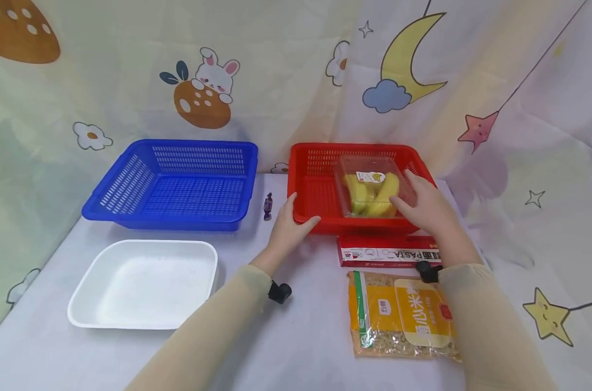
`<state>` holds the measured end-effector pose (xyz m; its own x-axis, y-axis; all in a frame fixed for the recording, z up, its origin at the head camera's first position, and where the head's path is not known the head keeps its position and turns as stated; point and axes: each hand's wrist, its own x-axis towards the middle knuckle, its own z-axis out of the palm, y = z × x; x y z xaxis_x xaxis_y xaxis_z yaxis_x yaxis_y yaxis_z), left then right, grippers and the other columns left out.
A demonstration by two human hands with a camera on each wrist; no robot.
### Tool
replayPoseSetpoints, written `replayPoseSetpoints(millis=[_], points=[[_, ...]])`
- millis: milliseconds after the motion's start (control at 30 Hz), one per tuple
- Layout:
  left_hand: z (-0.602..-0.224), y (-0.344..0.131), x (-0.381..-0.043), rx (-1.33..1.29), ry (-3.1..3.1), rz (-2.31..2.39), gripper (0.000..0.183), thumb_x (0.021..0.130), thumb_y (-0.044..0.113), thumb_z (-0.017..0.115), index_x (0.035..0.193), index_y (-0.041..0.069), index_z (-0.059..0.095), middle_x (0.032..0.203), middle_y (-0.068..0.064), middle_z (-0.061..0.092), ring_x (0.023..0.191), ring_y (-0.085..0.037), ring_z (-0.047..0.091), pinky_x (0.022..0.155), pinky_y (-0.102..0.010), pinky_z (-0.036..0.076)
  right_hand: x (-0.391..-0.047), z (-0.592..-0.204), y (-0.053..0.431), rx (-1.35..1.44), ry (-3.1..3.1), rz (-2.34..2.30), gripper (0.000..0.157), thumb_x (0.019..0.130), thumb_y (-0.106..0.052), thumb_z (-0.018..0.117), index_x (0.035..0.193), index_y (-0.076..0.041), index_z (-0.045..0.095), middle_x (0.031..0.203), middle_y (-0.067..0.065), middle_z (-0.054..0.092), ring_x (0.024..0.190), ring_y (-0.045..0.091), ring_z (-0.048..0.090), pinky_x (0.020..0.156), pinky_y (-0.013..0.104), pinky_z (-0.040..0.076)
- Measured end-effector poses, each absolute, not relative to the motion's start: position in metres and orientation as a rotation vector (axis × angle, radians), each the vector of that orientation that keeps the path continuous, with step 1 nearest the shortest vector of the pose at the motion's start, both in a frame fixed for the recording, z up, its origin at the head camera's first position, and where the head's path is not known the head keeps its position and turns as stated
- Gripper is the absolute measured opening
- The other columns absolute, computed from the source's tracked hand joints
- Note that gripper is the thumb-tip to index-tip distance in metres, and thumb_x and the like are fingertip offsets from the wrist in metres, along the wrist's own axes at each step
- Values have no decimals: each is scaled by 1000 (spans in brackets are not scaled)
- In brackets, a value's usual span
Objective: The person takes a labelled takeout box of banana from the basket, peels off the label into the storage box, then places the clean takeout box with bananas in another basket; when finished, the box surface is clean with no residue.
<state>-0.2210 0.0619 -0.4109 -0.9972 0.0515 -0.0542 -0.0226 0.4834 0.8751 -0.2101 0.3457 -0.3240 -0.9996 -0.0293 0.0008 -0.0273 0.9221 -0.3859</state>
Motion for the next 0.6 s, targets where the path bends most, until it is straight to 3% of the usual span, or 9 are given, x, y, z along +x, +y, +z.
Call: replayPoseSetpoints(millis=[300,600], points=[[-415,62,-220,7,2560,1690,86,75,47,68,144,32,18,144,1,34,125,-17,39,94,-42,47,-212,-335,366,-24,2982,-637,95,80,-54,58,147,-18,2,143,28,19,123,49,23,86,72,31],[-420,62,-221,13,2586,1678,86,75,49,67,144,33,18,144,3,34,126,-17,40,96,-43,45,-221,-351,369,-23,2876,-753,102,72,-59,63,145,-34,-3,148,21,18,126,46,22,87,69,32]])
